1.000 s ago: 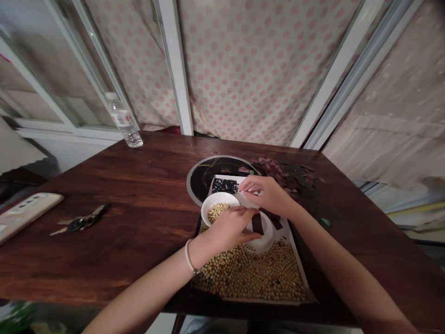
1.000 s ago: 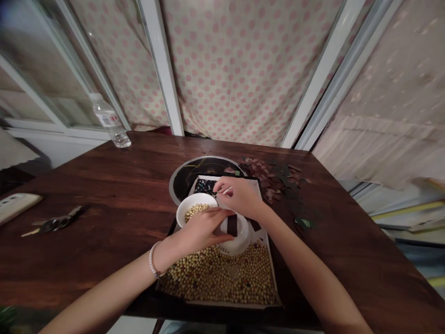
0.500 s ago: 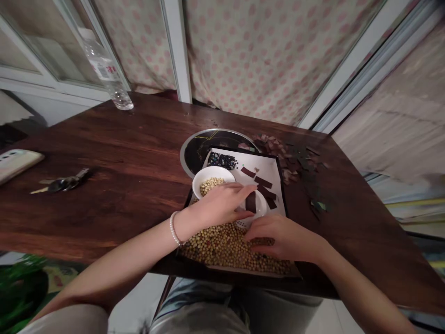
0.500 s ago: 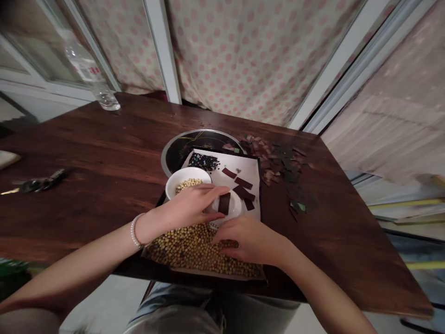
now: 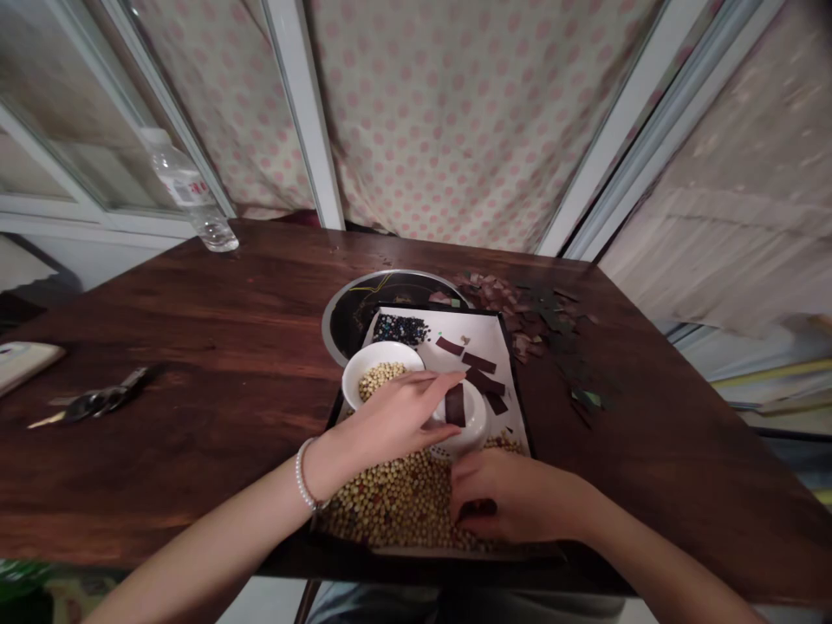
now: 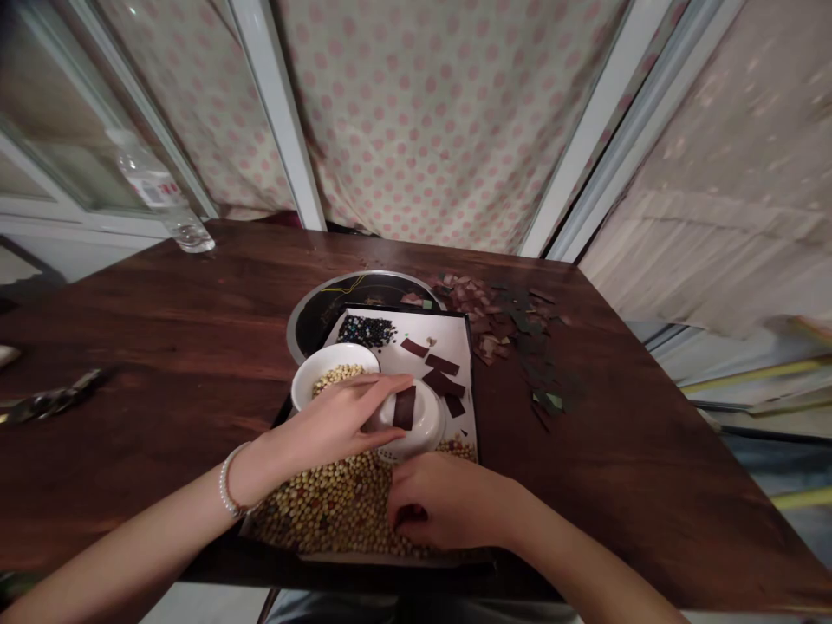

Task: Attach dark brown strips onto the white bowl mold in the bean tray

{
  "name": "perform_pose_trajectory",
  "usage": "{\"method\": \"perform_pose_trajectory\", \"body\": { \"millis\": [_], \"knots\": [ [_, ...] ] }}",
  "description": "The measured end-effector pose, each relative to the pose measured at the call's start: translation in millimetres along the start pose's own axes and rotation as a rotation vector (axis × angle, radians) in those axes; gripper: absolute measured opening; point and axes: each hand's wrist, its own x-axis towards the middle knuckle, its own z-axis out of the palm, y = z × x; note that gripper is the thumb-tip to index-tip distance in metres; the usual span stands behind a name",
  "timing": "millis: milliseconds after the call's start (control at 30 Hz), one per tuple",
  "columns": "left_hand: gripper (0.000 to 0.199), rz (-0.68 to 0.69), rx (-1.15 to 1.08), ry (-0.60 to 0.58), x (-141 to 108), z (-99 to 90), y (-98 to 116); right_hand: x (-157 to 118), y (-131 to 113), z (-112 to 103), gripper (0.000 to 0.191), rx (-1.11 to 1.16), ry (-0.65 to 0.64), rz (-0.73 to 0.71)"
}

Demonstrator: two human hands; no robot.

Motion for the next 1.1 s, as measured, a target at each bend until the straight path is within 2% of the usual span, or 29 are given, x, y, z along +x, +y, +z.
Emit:
{"method": "perform_pose_trajectory", "body": {
  "millis": [233, 533, 900, 1100],
  "knots": [
    [0.052, 0.041, 0.002, 0.044, -0.6, -2.5, 0.6, 3.3, 3.3, 7.0, 0.013, -0.066, 0.049, -0.038],
    [0.048, 0.024, -0.01, 0.078, -0.5, -7.5, 4.0, 6.7, 1.8, 9.1, 0.015, -0.358, 0.082, -0.126],
    [0.044, 0.013, 0.002, 0.042, -0.8, -5.3, 2.1, 6.7, 2.1, 6.7, 0.016, -0.422, 0.059, -0.204],
    [0.043, 0.007, -0.023, 0.022, -1.3, -5.7, 1.0, 7.7, 3.2, 9.9, 0.018, -0.447, 0.095, -0.222]
  ]
}}
